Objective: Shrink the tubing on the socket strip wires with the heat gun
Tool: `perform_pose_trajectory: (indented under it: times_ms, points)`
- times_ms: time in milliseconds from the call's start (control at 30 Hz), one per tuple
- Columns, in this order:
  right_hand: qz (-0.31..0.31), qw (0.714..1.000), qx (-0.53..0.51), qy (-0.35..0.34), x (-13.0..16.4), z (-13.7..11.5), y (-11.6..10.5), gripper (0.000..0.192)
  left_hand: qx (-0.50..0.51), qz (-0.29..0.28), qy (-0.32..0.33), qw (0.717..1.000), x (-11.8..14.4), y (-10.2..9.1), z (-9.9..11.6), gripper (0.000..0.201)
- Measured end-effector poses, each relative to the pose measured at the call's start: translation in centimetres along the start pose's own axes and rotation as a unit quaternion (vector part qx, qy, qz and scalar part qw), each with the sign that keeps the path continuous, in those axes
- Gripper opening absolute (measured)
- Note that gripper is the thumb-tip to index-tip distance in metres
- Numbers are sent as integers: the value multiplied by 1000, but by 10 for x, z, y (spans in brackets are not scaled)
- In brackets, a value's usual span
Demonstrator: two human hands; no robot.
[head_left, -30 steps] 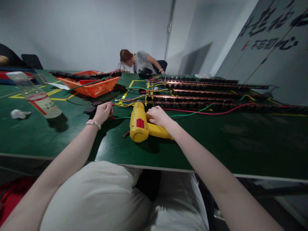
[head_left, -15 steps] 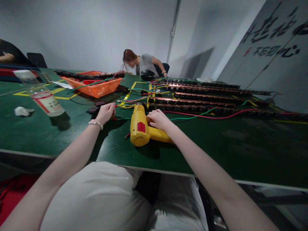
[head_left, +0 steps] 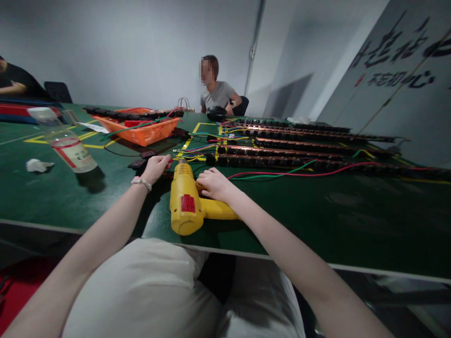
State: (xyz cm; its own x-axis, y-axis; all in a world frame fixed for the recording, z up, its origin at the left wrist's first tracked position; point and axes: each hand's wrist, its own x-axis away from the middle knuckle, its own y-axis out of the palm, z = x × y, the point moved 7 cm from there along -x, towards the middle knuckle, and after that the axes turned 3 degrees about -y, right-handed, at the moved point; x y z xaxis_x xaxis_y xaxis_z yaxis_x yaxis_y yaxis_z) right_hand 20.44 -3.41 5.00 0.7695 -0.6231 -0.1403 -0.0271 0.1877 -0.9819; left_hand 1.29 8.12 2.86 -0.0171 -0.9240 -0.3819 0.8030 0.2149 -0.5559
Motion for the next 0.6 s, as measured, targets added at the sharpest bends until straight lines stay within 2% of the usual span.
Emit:
perform_pose_trajectory:
  times_ms: [167, 233, 333, 467, 600]
  points:
    - [-15, 1000, -11, 5, 5, -4, -2, 14, -33, -74, -13, 997, -5, 13, -9, 36]
    - [-17, 1000, -13, 9, 7, -5, -4, 14, -58, -73, -13, 996, -7, 14, -12, 31]
    - [-14, 1000, -18, 12, 9, -6, -6, 13, -88, -44, 7, 995, -8, 14, -12, 19]
    - [-20, 999, -21, 17, 9, -6, -5, 14, -90, -11, 11, 996, -8, 16, -11, 36]
    - [-26, 999, -21, 20, 8, -6, -4, 14, -15, -68, 7, 998, -8, 27, -4, 54]
